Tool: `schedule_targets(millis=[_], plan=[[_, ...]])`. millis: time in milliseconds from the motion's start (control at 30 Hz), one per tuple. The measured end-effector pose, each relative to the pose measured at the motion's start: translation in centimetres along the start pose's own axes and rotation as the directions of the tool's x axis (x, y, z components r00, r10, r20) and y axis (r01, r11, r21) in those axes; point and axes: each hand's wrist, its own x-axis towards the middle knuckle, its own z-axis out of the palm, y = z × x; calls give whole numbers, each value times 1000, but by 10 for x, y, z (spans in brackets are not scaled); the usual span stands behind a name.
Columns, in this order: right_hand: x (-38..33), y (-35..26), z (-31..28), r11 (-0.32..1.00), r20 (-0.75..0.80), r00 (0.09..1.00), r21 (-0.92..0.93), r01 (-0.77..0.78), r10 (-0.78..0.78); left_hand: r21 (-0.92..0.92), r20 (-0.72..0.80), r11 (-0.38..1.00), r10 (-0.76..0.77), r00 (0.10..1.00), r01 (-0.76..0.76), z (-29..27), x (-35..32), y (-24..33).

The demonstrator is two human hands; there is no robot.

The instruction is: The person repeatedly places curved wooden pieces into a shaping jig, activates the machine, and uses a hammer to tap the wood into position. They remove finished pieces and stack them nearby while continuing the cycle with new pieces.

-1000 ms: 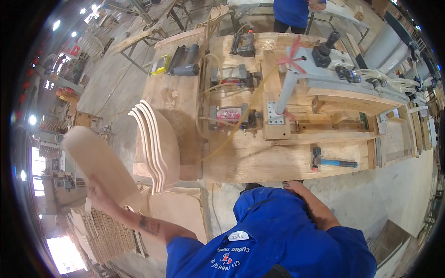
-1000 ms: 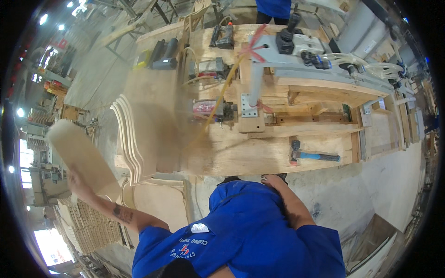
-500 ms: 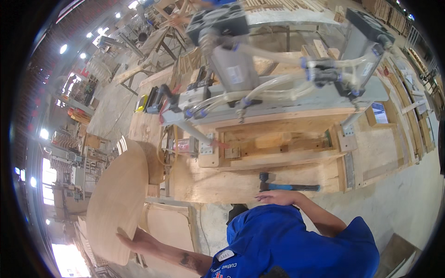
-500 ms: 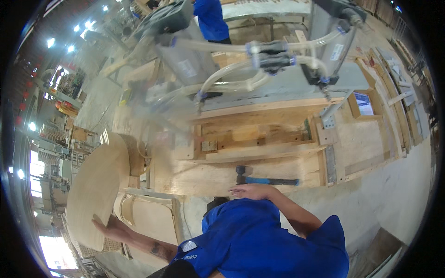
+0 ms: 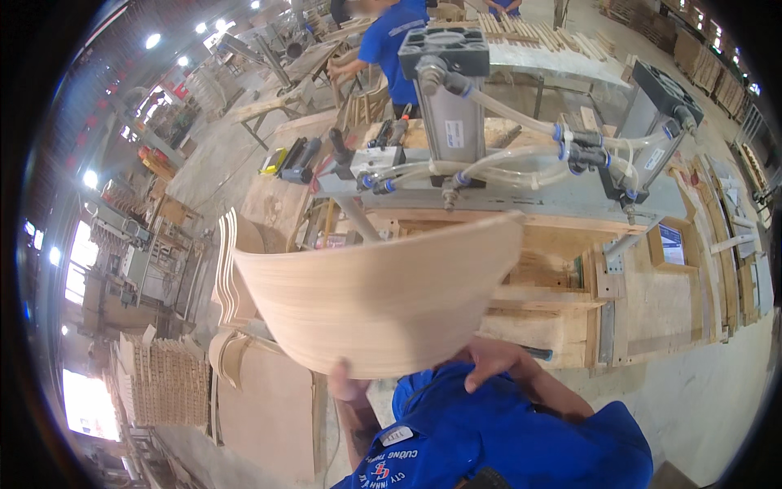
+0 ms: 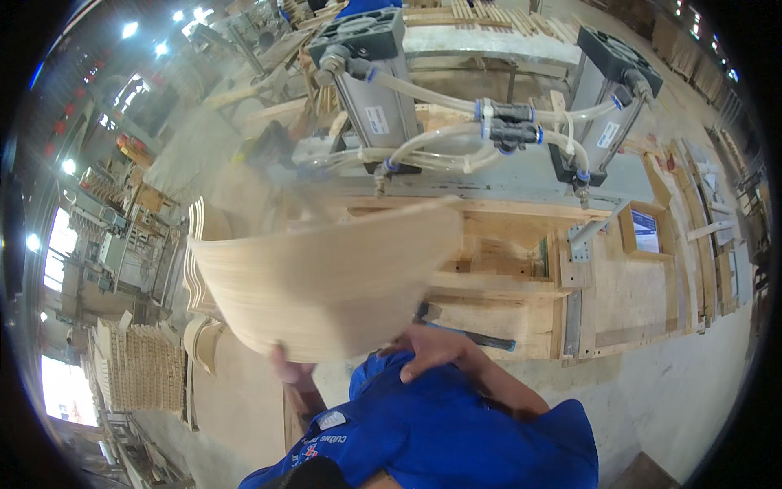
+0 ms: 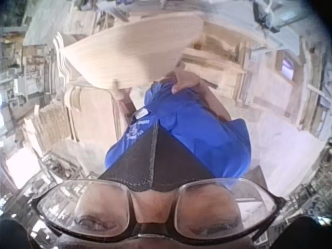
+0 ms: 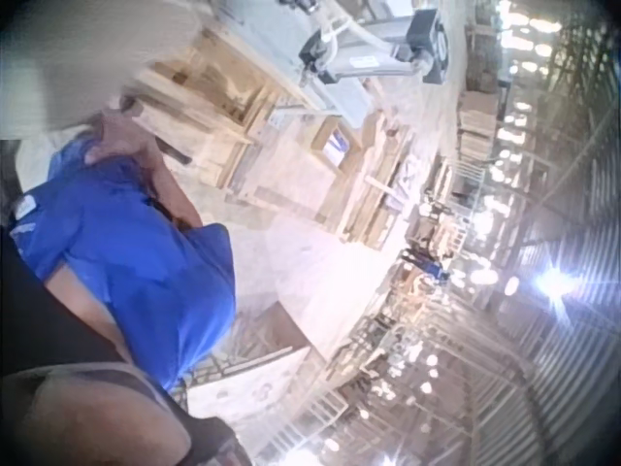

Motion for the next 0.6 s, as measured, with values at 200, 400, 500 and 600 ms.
schedule_targets(millis=[200,400,500,600], plan=[[-61,98,26,857,-442,877,511,75,187,558,296,760,-558,776,333,40,-1,-18],[-58,62,53,740,-747,636,537,405,194,353,371,548,-826,424,759,-43,-10,-78],[-56,60,64,792,-841,495,451,412,221,218,390,530,-817,425,819,-36,-15,-82],[-71,87,58,723,-812,529,519,456,249,78,554,487,-746,369,870,10,14,-78]])
